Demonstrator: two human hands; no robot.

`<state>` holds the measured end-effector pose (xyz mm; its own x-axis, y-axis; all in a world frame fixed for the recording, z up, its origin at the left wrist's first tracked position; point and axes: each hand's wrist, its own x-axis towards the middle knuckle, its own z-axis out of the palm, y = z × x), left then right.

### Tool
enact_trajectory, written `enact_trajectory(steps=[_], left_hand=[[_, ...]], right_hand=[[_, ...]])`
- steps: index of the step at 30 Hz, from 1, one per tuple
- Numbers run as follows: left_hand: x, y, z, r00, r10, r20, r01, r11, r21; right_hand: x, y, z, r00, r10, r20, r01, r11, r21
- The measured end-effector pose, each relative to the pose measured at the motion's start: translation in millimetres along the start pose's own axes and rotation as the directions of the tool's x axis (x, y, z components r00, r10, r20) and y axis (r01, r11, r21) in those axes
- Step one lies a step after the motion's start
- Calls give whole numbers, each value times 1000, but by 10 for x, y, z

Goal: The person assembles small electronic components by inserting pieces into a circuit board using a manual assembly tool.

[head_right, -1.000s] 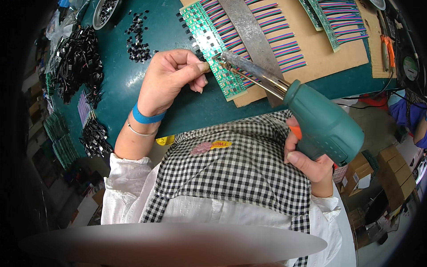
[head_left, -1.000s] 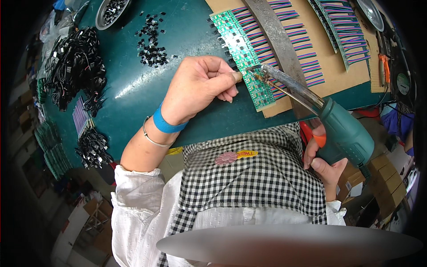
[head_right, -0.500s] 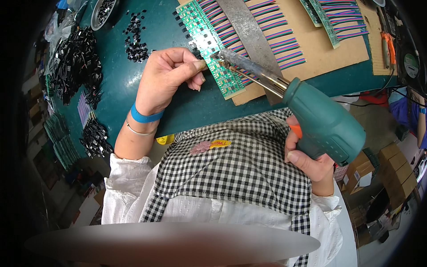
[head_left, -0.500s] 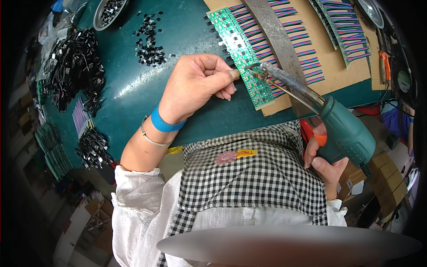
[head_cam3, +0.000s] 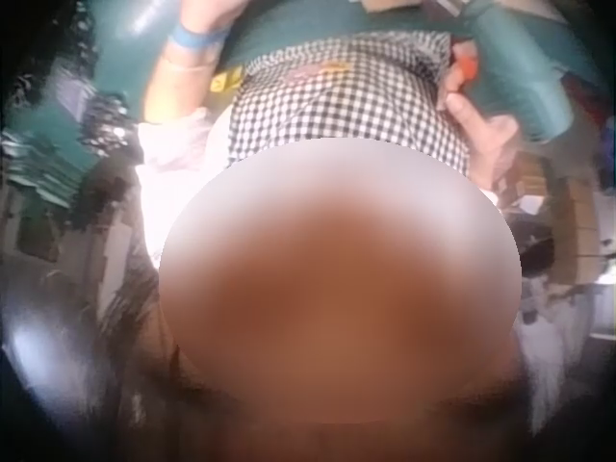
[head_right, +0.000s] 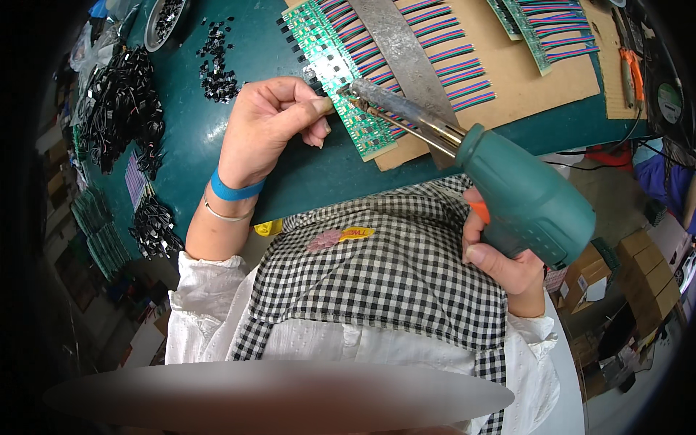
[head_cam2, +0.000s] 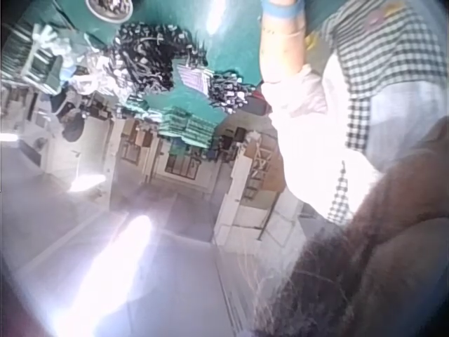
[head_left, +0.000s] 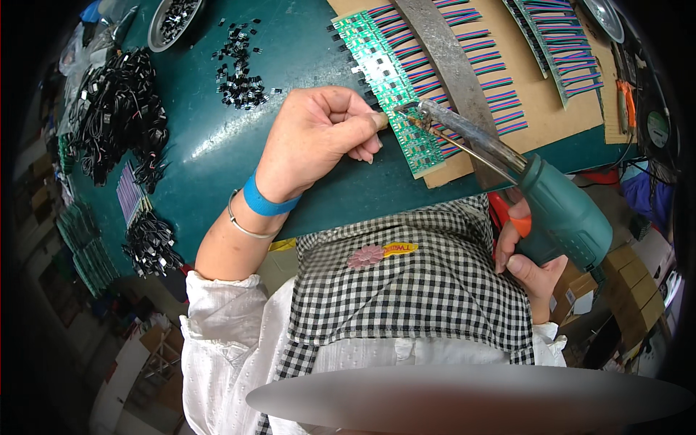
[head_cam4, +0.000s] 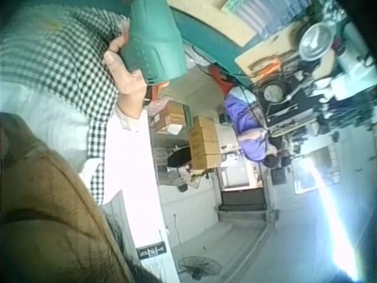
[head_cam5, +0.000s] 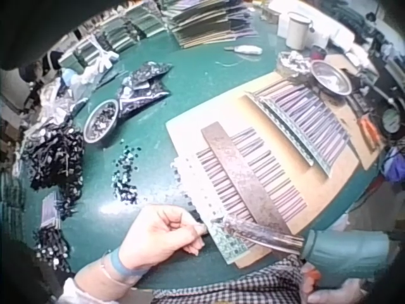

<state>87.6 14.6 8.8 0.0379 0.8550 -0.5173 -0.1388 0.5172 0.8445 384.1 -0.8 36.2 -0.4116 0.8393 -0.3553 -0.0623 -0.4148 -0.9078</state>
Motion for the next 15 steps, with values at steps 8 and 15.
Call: enact_trajectory(steps=[8, 15], left_hand=[[-2, 0, -2, 1000, -2, -8, 2, 1000, 8], [0, -15, -7, 1000, 6, 0, -6, 1000, 6]], right_hand=[[-2, -9, 1, 1000, 16, 16, -16, 1000, -3], [4, -19, -12, 1000, 7, 28, -6, 1000, -8]])
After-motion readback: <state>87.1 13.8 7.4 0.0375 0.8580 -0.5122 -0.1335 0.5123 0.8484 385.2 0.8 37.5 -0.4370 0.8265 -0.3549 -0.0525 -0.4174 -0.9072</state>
